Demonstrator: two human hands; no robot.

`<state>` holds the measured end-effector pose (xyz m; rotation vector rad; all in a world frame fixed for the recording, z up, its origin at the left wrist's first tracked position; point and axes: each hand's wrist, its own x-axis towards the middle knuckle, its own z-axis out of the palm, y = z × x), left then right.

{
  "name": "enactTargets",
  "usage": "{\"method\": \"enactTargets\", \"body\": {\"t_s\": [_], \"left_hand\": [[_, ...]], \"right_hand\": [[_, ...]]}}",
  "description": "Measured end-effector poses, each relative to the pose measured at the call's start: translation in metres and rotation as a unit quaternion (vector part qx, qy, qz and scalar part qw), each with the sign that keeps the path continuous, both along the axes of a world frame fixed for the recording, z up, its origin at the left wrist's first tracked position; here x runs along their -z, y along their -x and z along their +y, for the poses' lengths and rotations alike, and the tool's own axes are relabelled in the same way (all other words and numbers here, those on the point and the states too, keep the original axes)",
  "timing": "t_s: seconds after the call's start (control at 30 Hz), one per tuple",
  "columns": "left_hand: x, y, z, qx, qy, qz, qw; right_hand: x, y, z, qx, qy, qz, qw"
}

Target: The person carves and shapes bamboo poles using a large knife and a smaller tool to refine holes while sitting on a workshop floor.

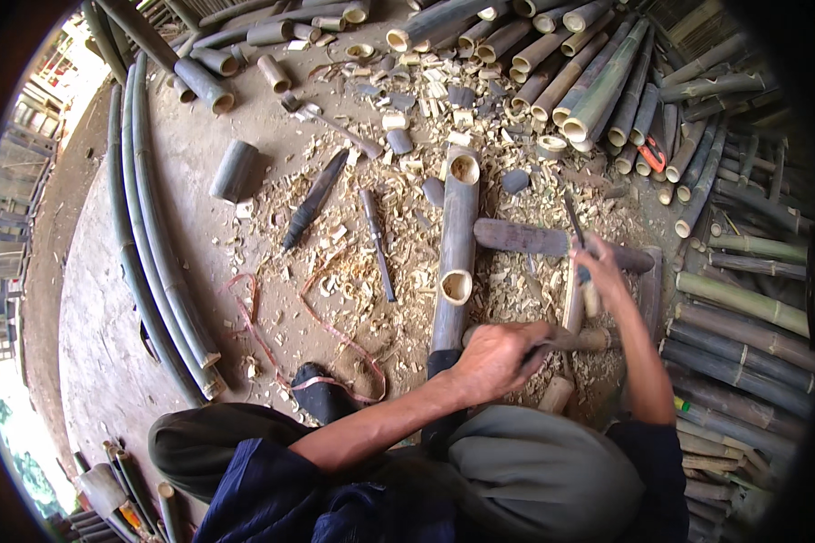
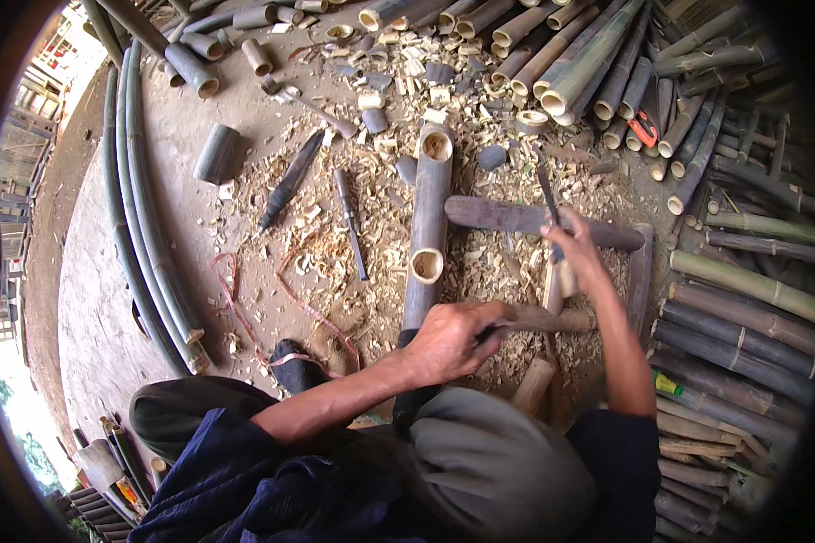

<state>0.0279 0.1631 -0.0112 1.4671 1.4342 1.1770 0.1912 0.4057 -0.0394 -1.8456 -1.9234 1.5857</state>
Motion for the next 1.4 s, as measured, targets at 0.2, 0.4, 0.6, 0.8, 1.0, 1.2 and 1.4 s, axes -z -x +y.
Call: {"method": "enactTargets", "body": {"t_s": [0.2, 0.4, 0.6, 0.8, 1.0, 1.2, 1.4], "left_hand": [[-0.036, 0.000, 0.028, 0.205, -0.061, 0.194, 0.957], [0.025, 0.008, 0.070, 0.426, 0.143, 0.301, 0.841], [0.087, 0.002, 0.094, 0.410, 0.208, 0.214, 0.862], [0.079, 0.032, 0.095, 0.140, 0.129, 0.030, 0.981], [0.092, 0.029, 0.088, -0.205, 0.005, -0.092, 0.974], [0.110, 0.016, 0.075, -0.345, 0.012, -0.075, 0.936], [0.080, -0.023, 0.061, -0.184, 0.071, -0.045, 0.979]], "right_hand": [[0.053, -0.039, -0.135, 0.103, 0.219, 0.200, 0.949], [0.134, -0.043, -0.185, 0.112, 0.256, 0.104, 0.955], [0.144, -0.042, -0.157, 0.082, 0.217, 0.007, 0.973], [0.027, 0.067, -0.069, -0.376, 0.017, -0.217, 0.901], [0.039, 0.125, -0.017, -0.666, -0.249, -0.145, 0.688], [0.055, 0.164, -0.028, -0.746, -0.316, -0.136, 0.570], [0.028, 0.081, -0.030, -0.702, -0.148, -0.063, 0.694]]}}
